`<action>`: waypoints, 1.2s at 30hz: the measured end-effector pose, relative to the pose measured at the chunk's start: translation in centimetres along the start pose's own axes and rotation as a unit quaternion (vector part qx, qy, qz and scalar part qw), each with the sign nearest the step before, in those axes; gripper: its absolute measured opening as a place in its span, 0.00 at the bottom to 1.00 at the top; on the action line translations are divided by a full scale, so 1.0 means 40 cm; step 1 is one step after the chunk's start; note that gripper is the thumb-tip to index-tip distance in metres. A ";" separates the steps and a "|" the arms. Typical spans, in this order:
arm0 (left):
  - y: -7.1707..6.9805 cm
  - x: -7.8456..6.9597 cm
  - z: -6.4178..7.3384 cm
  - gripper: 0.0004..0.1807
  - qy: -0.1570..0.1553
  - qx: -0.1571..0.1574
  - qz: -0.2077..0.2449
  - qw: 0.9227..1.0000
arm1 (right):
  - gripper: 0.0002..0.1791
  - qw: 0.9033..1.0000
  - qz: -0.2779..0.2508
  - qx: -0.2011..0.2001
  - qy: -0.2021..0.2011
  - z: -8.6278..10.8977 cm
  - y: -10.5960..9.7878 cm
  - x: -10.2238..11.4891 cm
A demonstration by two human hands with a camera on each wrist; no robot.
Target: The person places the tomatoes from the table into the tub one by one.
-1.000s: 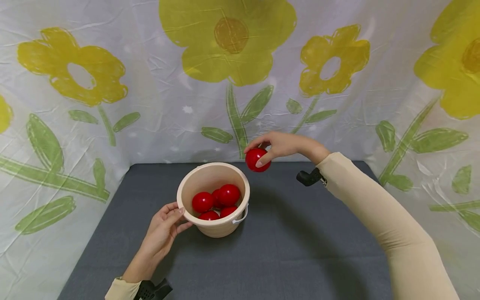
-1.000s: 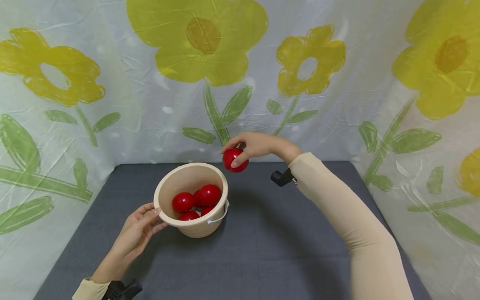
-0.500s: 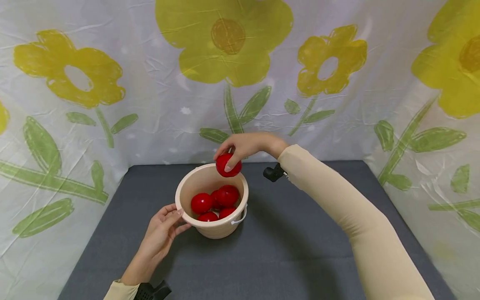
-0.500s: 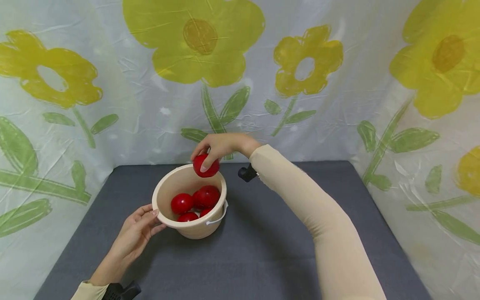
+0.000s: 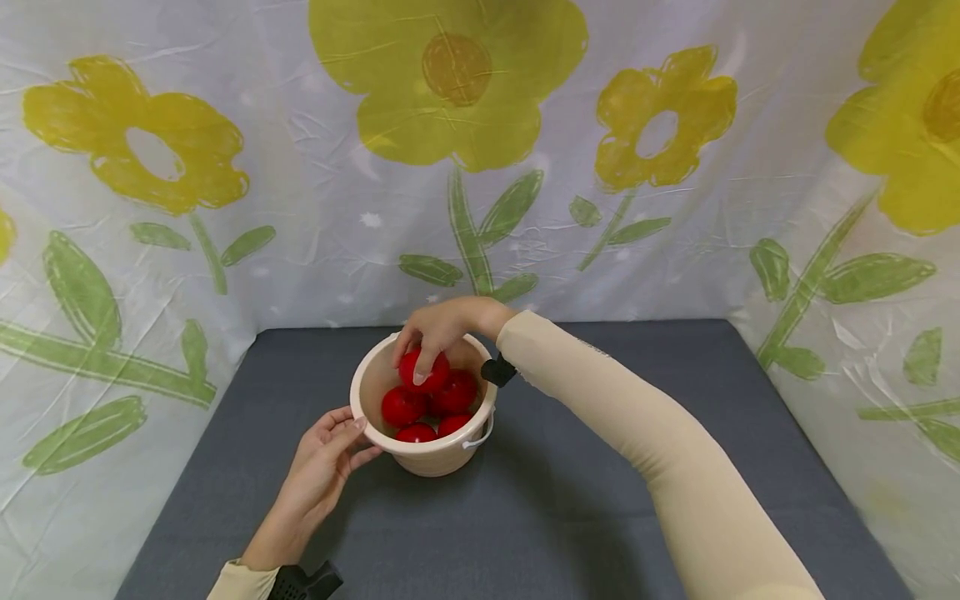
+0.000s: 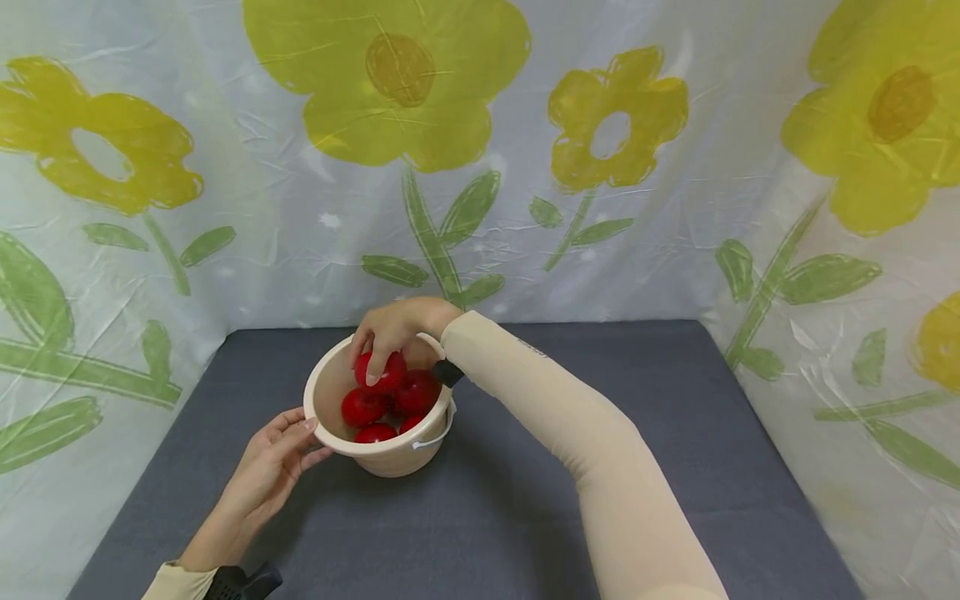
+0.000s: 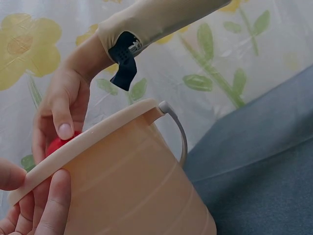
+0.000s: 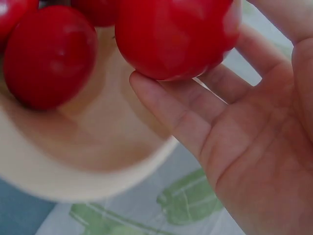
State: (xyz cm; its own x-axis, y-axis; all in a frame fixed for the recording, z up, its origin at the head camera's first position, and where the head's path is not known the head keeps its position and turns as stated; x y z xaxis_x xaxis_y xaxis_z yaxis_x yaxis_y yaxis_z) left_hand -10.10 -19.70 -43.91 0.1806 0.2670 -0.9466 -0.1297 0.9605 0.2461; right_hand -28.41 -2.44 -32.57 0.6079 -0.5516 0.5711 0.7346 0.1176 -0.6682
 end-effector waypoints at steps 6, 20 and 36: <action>0.002 0.001 0.000 0.16 -0.005 -0.002 0.003 1.000 | 0.26 0.999 -0.038 0.024 0.025 -0.018 0.028 0.006; 0.006 0.001 0.003 0.16 -0.001 0.003 0.008 1.000 | 0.26 0.996 -0.080 0.035 0.036 -0.015 0.035 0.005; 0.000 -0.008 0.001 0.22 0.000 -0.002 -0.027 1.000 | 0.27 0.998 -0.029 -0.032 -0.046 0.036 0.015 -0.029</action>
State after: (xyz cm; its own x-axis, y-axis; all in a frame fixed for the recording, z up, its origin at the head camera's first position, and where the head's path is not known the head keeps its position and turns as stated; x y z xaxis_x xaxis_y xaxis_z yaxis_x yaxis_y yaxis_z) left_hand -10.12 -19.79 -43.57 0.1867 0.2147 -0.9587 -0.1245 0.9731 0.1937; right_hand -28.24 -0.52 -32.95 0.5918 -0.4772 0.6497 0.7507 0.0326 -0.6599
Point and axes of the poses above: each hand's wrist, its own z-axis away from the middle knuckle, its own y-axis out of the palm, x = y × z, the point moved 1 cm from there along -z, towards the middle knuckle, and after that the axes turned 1 degree about y, right-handed, at the moved point
